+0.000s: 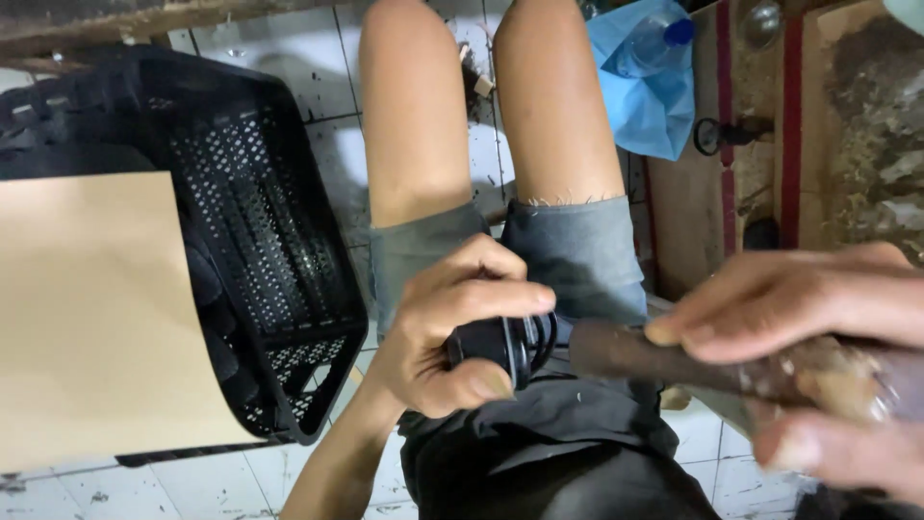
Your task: The person uses a flat metal tool to scrape and smooth the sole of a black sandal, then places it in a wooden crate. They pick up another sandal, scrape its pink insole, insert a wooden stick, and place it in the crate. Finally, they pick up a third sandal and inspect its sole.
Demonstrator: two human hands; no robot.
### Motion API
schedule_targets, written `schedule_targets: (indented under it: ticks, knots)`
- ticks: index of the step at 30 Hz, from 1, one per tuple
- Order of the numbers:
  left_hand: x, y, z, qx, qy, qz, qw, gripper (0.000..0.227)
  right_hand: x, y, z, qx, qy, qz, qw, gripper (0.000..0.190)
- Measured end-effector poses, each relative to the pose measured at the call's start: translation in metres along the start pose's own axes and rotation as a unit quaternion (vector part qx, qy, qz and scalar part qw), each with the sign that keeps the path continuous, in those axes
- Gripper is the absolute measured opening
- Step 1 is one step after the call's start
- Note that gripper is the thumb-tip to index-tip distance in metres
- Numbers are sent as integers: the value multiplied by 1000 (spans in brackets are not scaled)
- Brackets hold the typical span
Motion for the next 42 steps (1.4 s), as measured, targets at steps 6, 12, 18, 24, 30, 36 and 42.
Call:
schedule_targets:
  ticks: [6, 12, 18, 24, 30, 36, 42]
  knots:
    - [3, -20, -20, 86, 13, -10, 996, 42, -39, -18, -15, 98, 60, 50, 992, 14]
    - [-2, -13, -29, 208, 120, -7, 971, 53, -18, 9, 9, 86, -7, 78, 993, 26]
    - [-44, -21, -30, 308, 230, 89, 919, 47, 3, -22, -32, 234, 177, 6, 956, 15]
    - [-97, -21, -25, 394, 317, 133, 853, 47, 13, -40, -57, 253, 112, 22, 961, 11]
    - [-173, -23, -4, 408, 375, 158, 817, 47, 67, -58, -71, 255, 58, -64, 963, 6]
    - [-171, -21, -11, 385, 412, 162, 810, 56, 83, -58, -67, 221, 26, -104, 969, 8]
    - [-173, -12, -9, 370, 395, 64, 839, 45, 79, -61, -71, 192, 49, -66, 978, 13]
Point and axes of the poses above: each hand's wrist, its own z-axis away from the middle knuckle, its own y-axis out of the back of the hand, x = y × z, the point moved 2 cm from there along -z, towards the middle knuckle, and after that the axes turned 8 degrees about -y, right-handed, at the moved point
